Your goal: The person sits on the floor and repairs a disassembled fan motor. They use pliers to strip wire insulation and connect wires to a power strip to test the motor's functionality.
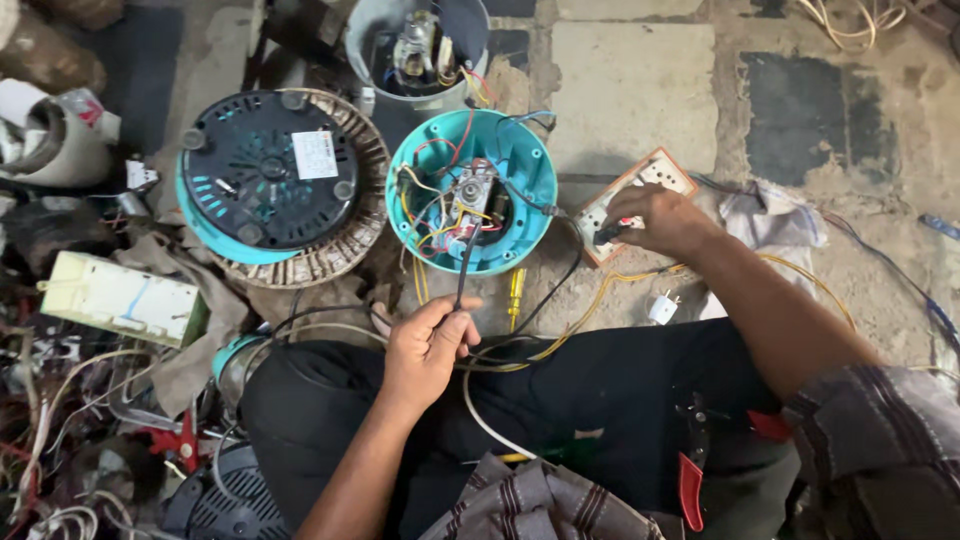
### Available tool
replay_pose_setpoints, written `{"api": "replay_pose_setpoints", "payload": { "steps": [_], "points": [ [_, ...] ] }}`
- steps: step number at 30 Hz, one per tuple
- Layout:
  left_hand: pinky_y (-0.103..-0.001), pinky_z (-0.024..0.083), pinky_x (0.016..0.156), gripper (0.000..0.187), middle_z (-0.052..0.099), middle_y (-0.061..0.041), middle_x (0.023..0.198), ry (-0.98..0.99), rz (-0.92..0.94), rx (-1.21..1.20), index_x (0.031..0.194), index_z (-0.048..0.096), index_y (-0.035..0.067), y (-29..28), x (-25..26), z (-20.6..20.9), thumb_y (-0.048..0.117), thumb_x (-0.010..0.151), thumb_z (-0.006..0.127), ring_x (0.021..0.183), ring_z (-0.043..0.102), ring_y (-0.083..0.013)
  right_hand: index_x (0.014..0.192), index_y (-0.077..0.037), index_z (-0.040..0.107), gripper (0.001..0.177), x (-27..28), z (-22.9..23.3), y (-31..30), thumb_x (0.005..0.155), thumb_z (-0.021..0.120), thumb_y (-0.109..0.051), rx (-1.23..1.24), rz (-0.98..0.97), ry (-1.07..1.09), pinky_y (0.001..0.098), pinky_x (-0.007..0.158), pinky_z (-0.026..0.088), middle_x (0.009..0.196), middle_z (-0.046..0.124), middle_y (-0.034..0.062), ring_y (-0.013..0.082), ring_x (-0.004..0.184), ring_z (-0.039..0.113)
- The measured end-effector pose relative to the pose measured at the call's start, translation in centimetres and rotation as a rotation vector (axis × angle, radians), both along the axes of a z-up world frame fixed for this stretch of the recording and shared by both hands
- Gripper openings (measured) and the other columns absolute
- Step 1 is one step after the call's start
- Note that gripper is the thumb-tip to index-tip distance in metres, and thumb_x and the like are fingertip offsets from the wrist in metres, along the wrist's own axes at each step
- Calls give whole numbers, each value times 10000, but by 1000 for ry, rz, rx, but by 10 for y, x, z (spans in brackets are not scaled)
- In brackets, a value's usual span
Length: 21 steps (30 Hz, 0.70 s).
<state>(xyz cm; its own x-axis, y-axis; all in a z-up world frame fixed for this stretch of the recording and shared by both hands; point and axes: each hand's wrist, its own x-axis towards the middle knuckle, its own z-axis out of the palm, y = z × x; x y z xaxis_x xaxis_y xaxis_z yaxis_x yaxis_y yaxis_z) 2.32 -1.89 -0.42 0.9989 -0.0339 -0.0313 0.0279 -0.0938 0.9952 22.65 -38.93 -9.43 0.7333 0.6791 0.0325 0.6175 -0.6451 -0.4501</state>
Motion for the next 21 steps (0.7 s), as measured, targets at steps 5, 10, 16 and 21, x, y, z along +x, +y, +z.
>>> {"api": "replay_pose_setpoints", "payload": {
  "steps": [5,10,16,21],
  "points": [
    [-213,511,614,238,687,-2,779,-3,-14,12,1186,705,4,-2,1,-3,132,1040,568,657,607,-55,1162,-170,752,367,-4,21,5,811,805,-265,-103,-189,148,380,948,545,1167,741,86,287,1054,704],
    [-207,506,620,270,685,6,789,-15,-27,-17,1206,699,21,3,-6,2,173,1064,527,658,599,-49,1134,-149,735,367,-11,29,3,822,796,-332,-25,-429,317,399,865,569,1049,764,108,280,957,734],
    [-208,482,576,285,662,13,742,-57,-16,-27,1211,707,38,5,-12,-1,199,1072,518,617,574,-43,978,-78,776,447,-15,7,-101,796,775,-487,-377,-762,139,453,834,582,976,780,158,333,920,750],
    [-210,443,533,290,626,3,696,-36,53,-68,1265,679,64,2,-18,-4,189,1031,563,571,537,-46,1170,-187,784,491,-47,3,-124,771,782,-473,-339,-861,82,445,911,551,1050,775,151,329,1016,721]
  ]
}}
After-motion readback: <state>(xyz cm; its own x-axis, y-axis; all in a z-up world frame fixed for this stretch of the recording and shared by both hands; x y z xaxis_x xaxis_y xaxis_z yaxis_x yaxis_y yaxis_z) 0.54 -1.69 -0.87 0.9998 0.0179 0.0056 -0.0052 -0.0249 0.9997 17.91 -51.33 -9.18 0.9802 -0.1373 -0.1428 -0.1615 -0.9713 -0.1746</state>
